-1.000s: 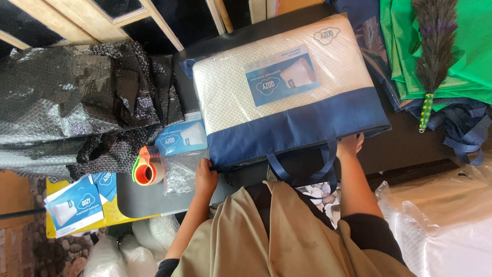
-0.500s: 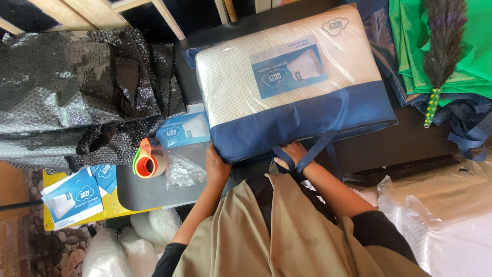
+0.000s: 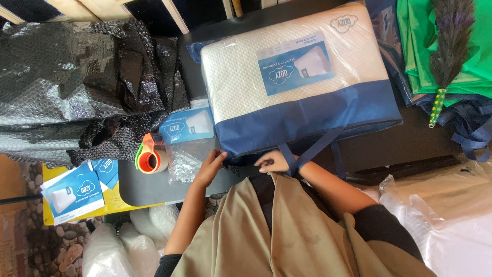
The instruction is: The person places a pillow into a blue bag, inserts flyers, uses a duster on the bag, and then wraps the bag in black bubble wrap by hand.
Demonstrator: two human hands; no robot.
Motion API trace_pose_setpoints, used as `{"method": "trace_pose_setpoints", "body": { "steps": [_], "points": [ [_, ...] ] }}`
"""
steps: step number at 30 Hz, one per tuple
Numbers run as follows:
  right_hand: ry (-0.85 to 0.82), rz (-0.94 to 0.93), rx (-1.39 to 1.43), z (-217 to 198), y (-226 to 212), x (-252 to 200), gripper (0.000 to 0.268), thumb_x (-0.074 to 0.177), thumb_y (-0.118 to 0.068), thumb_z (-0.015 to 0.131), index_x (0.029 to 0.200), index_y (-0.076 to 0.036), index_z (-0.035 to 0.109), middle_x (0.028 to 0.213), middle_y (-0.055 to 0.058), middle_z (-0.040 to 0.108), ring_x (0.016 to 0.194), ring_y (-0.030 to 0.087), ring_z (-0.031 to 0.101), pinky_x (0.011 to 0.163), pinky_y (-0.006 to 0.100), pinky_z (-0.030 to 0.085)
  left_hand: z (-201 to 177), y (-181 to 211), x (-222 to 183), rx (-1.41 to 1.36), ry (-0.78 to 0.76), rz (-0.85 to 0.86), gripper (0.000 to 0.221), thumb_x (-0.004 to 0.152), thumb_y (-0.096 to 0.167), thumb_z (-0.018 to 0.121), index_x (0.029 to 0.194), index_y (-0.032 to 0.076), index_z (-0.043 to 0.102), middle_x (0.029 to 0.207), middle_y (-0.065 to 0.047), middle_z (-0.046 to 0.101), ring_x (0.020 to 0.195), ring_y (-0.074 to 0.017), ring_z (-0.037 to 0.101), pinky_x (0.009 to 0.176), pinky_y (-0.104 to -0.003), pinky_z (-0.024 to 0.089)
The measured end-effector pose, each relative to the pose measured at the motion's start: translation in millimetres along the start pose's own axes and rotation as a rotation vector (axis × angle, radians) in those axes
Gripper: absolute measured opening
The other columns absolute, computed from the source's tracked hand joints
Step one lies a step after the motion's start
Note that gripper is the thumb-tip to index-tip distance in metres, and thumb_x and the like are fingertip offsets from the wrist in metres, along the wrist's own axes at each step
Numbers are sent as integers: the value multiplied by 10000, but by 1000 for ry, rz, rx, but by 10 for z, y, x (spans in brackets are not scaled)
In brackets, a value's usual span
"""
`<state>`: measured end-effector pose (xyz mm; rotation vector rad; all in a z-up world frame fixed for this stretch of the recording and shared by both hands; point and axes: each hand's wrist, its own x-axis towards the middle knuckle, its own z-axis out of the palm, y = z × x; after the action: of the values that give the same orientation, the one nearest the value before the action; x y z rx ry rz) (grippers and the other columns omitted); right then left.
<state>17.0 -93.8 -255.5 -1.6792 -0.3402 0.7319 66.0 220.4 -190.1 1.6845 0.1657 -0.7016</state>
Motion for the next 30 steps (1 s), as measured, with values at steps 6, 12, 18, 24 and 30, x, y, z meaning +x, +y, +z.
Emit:
{"method": "trace_pose_setpoints", "body": {
  "steps": [6, 12, 18, 24, 30],
  "points": [
    [90, 208, -265, 335, -743, 572, 608, 884, -665, 715, 1228, -163, 732, 1096, 44, 755, 1035, 252, 716, 930, 391, 565, 148, -722, 417, -157, 75, 60, 312, 931, 92, 754, 1182, 16, 583, 968, -92, 634, 807, -182, 660, 694, -262, 590],
    [263, 187, -461, 538, -966, 660, 434, 924, -606, 679, 983, -184, 766, 931, 12, 782, 940, 197, 752, 865, 338, 584, 153, -587, 307, -293, 185, -7, 260, 889, 26, 780, 1099, -7, 630, 851, -69, 585, 736, -182, 698, 648, -307, 646],
    [315, 183, -605, 675, -982, 718, 366, 880, -500, 710, 740, -162, 702, 743, 12, 761, 810, 213, 760, 833, 339, 589, 133, -665, 388, -335, 202, -11, 453, 741, 10, 930, 1073, -21, 624, 785, -32, 552, 686, -173, 706, 630, -307, 663],
    [220, 245, -229, 648, -727, 676, 226, 949, -292, 667, 1039, -90, 716, 912, 40, 795, 819, 105, 760, 826, 296, 582, 59, -681, 391, -460, 132, -34, 293, 812, -48, 841, 1001, 11, 624, 780, -33, 559, 739, -235, 731, 757, -473, 667],
    [247, 306, -130, 601, -657, 563, 292, 979, -269, 640, 1154, -45, 708, 945, 79, 801, 828, 114, 774, 804, 267, 589, -170, -907, 561, -547, 167, -13, 284, 834, -62, 809, 847, 83, 565, 772, 4, 538, 789, -221, 711, 778, -480, 657]
  ]
}}
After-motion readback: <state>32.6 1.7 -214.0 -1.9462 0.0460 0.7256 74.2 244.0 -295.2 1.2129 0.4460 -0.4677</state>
